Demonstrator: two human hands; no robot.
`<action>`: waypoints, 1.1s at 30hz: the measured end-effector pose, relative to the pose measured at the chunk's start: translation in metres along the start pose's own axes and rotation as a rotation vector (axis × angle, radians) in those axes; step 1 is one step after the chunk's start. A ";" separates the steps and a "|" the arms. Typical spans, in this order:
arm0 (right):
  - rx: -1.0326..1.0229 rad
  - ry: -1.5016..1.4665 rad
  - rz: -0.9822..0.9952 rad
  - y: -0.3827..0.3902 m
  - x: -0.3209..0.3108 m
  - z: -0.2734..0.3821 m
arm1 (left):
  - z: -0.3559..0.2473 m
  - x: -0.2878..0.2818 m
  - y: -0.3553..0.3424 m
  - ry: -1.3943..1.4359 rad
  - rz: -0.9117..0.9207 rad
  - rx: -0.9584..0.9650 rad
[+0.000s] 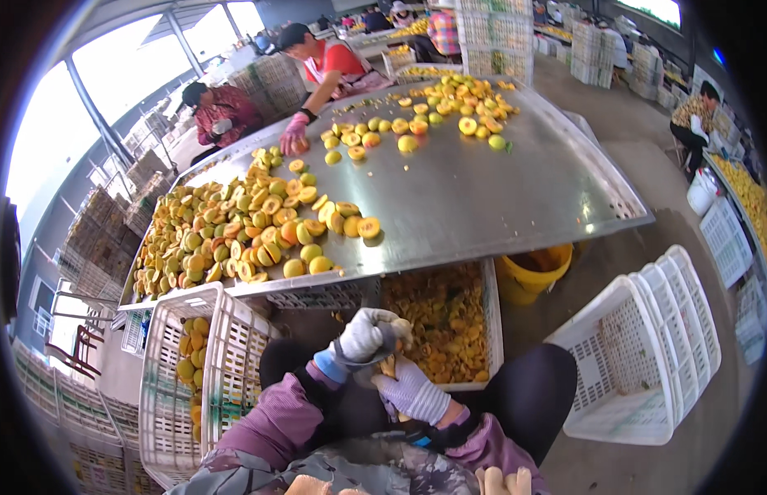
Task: The person picks up halved apricots from a metal table, cuts out the pits using a curved tool, and drops the pit remnants into a bin below.
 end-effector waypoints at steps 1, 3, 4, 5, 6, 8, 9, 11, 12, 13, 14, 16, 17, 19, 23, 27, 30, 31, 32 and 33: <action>0.041 0.015 0.065 0.001 0.005 -0.005 | -0.004 0.004 0.003 -0.023 0.152 0.041; 0.053 0.054 0.116 0.004 0.012 -0.006 | -0.001 0.003 0.003 -0.250 0.211 0.041; 0.070 0.036 0.117 0.004 0.013 -0.006 | 0.000 0.000 0.003 -0.330 0.238 0.018; 0.158 -0.041 0.161 0.006 0.018 -0.010 | 0.003 -0.002 0.003 -0.341 0.274 0.022; 0.238 -0.113 0.202 0.008 0.021 -0.013 | 0.004 -0.003 0.001 -0.329 0.264 0.021; 0.217 -0.165 0.216 0.009 0.024 -0.015 | 0.003 -0.001 0.005 -0.241 0.265 0.044; 0.134 0.019 0.148 0.006 0.016 -0.016 | 0.002 0.007 0.006 -0.241 0.270 0.034; -0.394 0.571 -0.186 0.006 0.000 0.000 | -0.014 0.011 0.005 -0.484 0.015 0.094; -0.381 0.565 -0.200 0.007 -0.004 -0.003 | -0.017 0.019 0.007 -0.481 0.032 0.084; -0.460 0.500 -0.154 0.010 -0.001 0.004 | -0.021 0.019 0.009 -0.598 0.028 0.032; -0.538 0.435 -0.110 0.013 0.000 0.011 | -0.020 0.016 0.008 -0.715 0.027 -0.018; -0.290 0.178 0.040 0.011 0.008 0.009 | -0.004 0.015 0.008 -0.290 0.241 -0.015; -0.056 -0.022 0.199 0.011 0.019 -0.003 | -0.005 0.016 0.010 0.012 0.240 0.115; 0.056 -0.293 0.245 0.012 0.029 -0.010 | -0.001 0.008 0.006 0.295 0.140 0.236; 0.179 -0.464 0.174 0.016 0.015 -0.006 | 0.023 -0.037 -0.003 0.564 -0.241 0.174; 0.388 -0.966 -0.049 -0.010 -0.011 -0.068 | 0.014 -0.070 0.005 0.585 -0.353 0.206; 0.334 -0.708 -0.081 -0.010 -0.018 -0.062 | -0.043 -0.101 0.044 -0.076 -0.556 0.438; 0.344 -0.615 -0.076 -0.005 -0.020 -0.056 | -0.073 -0.114 0.071 -0.138 -0.615 0.528; 0.341 -0.610 -0.049 -0.002 -0.017 -0.052 | -0.100 -0.131 0.102 -0.242 -0.698 0.606; 0.313 -0.576 -0.079 0.001 -0.019 -0.048 | -0.132 -0.152 0.143 -0.423 -0.831 0.670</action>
Point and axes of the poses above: each hand's wrist, its own y-axis away from the middle knuckle, its own x-axis out of the palm, z = x × y, the point moved 9 cm from there along -y, towards the middle knuckle, and after that the axes turned 4 degrees about x, right-handed, at the moved point
